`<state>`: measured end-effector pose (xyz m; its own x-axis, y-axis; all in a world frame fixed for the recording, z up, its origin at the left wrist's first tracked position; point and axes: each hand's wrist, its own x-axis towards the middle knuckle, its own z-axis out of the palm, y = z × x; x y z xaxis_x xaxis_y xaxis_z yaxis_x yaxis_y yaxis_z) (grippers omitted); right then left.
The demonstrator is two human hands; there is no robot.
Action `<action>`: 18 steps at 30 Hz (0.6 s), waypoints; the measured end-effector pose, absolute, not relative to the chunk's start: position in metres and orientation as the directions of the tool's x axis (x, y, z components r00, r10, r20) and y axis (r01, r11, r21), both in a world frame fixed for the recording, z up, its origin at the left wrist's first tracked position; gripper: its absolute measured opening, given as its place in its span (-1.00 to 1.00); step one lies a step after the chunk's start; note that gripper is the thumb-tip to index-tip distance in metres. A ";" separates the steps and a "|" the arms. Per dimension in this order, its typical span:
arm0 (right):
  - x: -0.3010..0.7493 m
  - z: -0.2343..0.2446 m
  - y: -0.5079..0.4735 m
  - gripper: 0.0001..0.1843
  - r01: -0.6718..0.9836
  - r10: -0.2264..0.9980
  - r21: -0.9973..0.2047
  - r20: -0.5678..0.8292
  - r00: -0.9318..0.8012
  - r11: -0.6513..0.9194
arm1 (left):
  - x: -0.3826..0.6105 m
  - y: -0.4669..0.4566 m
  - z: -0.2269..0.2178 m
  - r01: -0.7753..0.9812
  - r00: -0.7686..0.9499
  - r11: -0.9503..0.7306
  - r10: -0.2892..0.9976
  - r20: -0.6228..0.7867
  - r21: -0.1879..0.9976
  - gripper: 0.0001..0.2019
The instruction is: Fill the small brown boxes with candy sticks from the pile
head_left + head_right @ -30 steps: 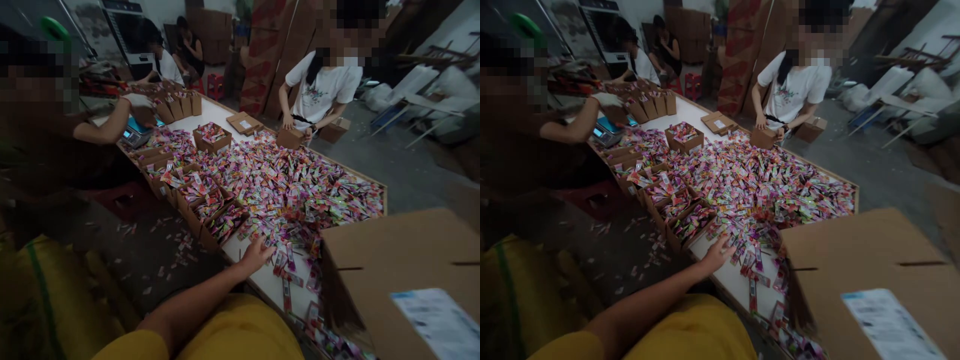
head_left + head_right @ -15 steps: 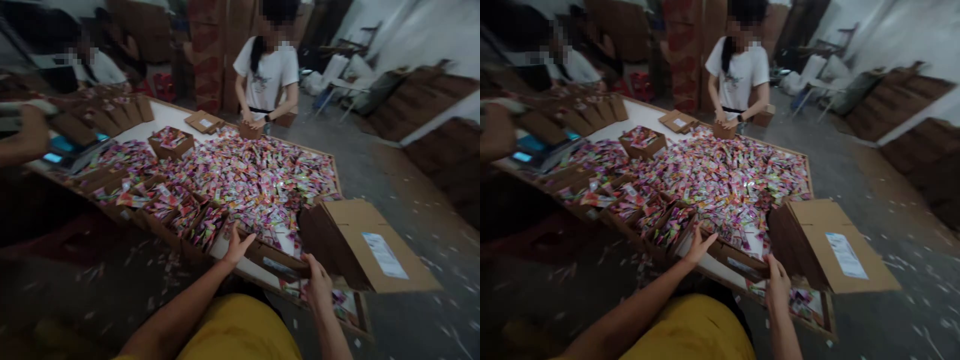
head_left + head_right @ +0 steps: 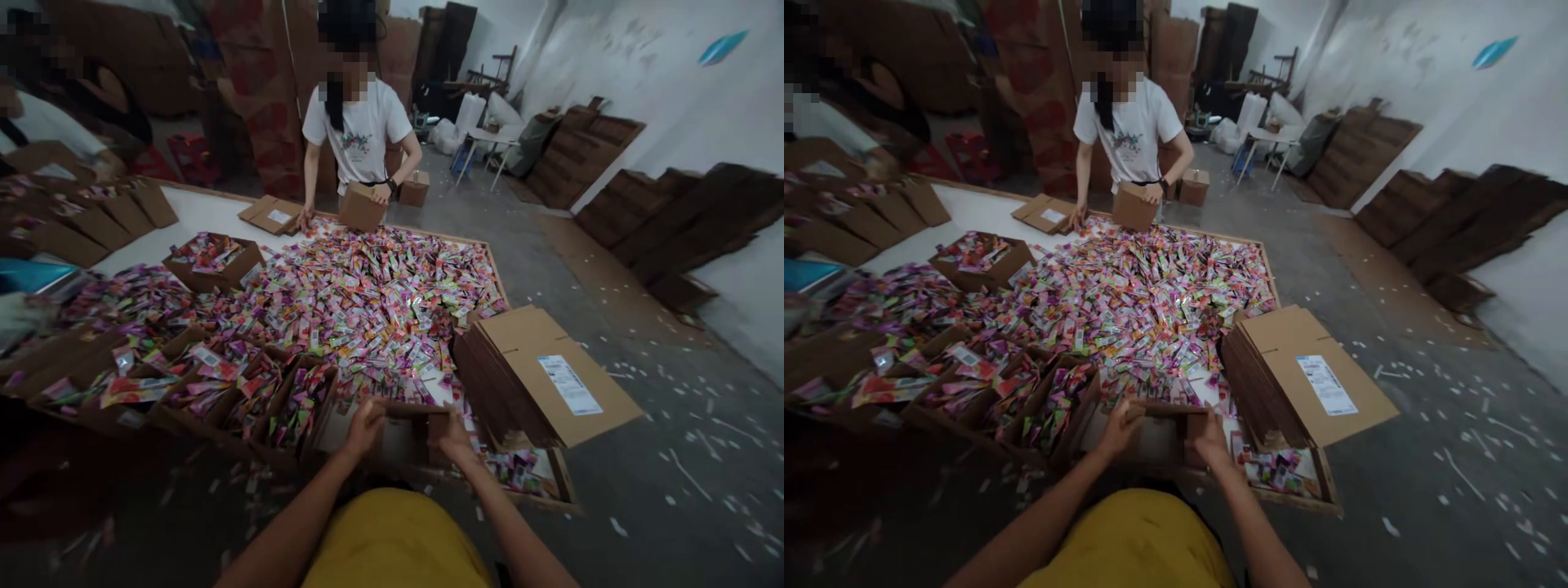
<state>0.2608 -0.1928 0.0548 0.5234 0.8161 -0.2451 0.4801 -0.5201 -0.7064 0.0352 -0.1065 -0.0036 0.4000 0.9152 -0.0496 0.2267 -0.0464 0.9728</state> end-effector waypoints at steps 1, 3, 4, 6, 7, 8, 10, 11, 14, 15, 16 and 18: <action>0.262 0.063 -0.196 -0.17 0.525 0.866 -0.728 -0.191 0.462 -0.441 | 0.036 -0.107 -0.003 0.221 0.383 -0.048 0.923 -0.042 0.974 -0.71; 0.266 0.081 -0.210 -0.15 0.608 0.964 -0.756 -0.118 0.238 -0.243 | 0.035 -0.109 0.000 0.197 0.363 -0.072 0.932 -0.004 0.978 -0.75; 0.269 0.090 -0.219 -0.13 0.647 0.989 -0.748 -0.106 0.107 -0.150 | 0.033 -0.110 0.002 0.183 0.365 -0.093 0.931 0.020 0.979 -0.74; 0.274 0.101 -0.236 -0.13 0.719 0.988 -0.693 -0.139 -0.068 -0.048 | 0.026 -0.111 0.007 0.177 0.411 -0.125 0.911 0.042 0.976 -0.69; 0.275 0.103 -0.242 -0.17 0.755 0.982 -0.655 -0.156 -0.105 -0.023 | 0.021 -0.110 0.011 0.189 0.457 -0.130 0.889 0.030 0.973 -0.65; 0.275 0.103 -0.246 -0.25 0.787 0.981 -0.618 -0.157 -0.117 -0.005 | 0.014 -0.110 0.016 0.208 0.508 -0.129 0.861 0.006 0.970 -0.61; 0.272 0.096 -0.248 -0.44 0.829 0.987 -0.559 -0.119 -0.112 0.027 | 0.001 -0.110 0.026 0.247 0.611 -0.139 0.791 -0.042 0.959 -0.58; 0.268 0.092 -0.246 -0.53 0.840 0.991 -0.541 -0.087 -0.099 0.037 | -0.005 -0.110 0.032 0.270 0.642 -0.157 0.765 -0.056 0.950 -0.59; 0.251 0.078 -0.234 -0.73 0.867 1.000 -0.498 0.022 0.008 0.004 | -0.009 -0.117 0.049 0.420 0.645 -0.257 0.759 -0.088 0.870 -0.68; 0.245 0.074 -0.230 -0.76 0.879 0.997 -0.476 0.050 0.056 -0.025 | -0.004 -0.120 0.055 0.491 0.634 -0.304 0.767 -0.095 0.816 -0.68; 0.239 0.071 -0.226 -0.79 0.894 0.992 -0.445 0.075 0.101 -0.057 | 0.002 -0.123 0.060 0.560 0.621 -0.351 0.778 -0.099 0.750 -0.66; 0.228 0.064 -0.222 -0.82 0.925 0.981 -0.364 0.116 0.156 -0.104 | 0.019 -0.127 0.069 0.658 0.607 -0.427 0.789 -0.101 0.621 -0.68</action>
<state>0.2284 -0.2215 0.0644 0.1564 0.9809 0.1158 0.9254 -0.1045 -0.3643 0.0185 -0.1265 0.0687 0.6065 0.7886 -0.1008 0.6579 -0.4267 0.6206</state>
